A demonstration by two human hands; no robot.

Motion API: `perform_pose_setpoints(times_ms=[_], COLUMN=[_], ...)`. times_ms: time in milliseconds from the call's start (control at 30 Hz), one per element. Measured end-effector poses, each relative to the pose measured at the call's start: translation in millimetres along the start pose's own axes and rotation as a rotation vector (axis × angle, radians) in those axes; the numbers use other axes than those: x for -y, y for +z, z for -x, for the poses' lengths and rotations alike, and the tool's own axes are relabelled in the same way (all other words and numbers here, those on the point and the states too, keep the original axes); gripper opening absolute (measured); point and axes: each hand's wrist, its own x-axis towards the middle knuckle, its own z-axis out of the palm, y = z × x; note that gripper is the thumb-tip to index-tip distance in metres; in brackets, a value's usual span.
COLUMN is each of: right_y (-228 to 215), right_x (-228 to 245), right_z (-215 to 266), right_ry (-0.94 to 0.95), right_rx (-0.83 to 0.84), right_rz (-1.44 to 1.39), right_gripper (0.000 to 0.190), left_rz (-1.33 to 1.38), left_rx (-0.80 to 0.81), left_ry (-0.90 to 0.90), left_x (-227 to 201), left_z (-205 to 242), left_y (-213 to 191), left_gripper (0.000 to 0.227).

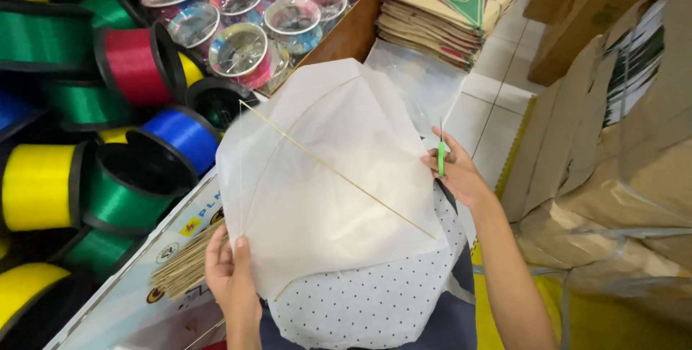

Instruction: Assembling a kite by aligning paper over a bamboo frame and trimming the edges with scissors

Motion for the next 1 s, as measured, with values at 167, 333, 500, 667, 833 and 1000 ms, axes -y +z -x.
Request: perform_pose_setpoints(times_ms=[167, 333, 500, 667, 833, 1000], right_y=[12, 17, 40, 52, 54, 63], right_x=[13, 5, 3, -12, -22, -12], right_z=[-2, -42, -77, -91, -87, -75], right_ry=[-0.047, -0.154, -0.140, -0.239, -0.176, -0.010], right_rx=[-0.041, 0.022, -0.071, -0.090, -0.123, -0.164], right_rz=[-0.008, -0.165, -0.051, -0.130, -0.027, 0.134], right_gripper=[0.080, 0.086, 0.084, 0.084, 0.082, 0.070], left_rz=[-0.087, -0.109, -0.171, -0.277, -0.425, -0.555], left_rx=[-0.026, 0.006, 0.034, 0.009, -0.018, -0.200], left_ry=[0.149, 0.351, 0.391, 0.482, 0.498, 0.686], left_x=[-16, -34, -52, -38, -36, -16], left_z=[-2, -30, -64, -91, -90, -29], left_y=[-2, 0, 11, 1, -12, -12], left_gripper=[0.051, 0.050, 0.054, 0.044, 0.040, 0.039])
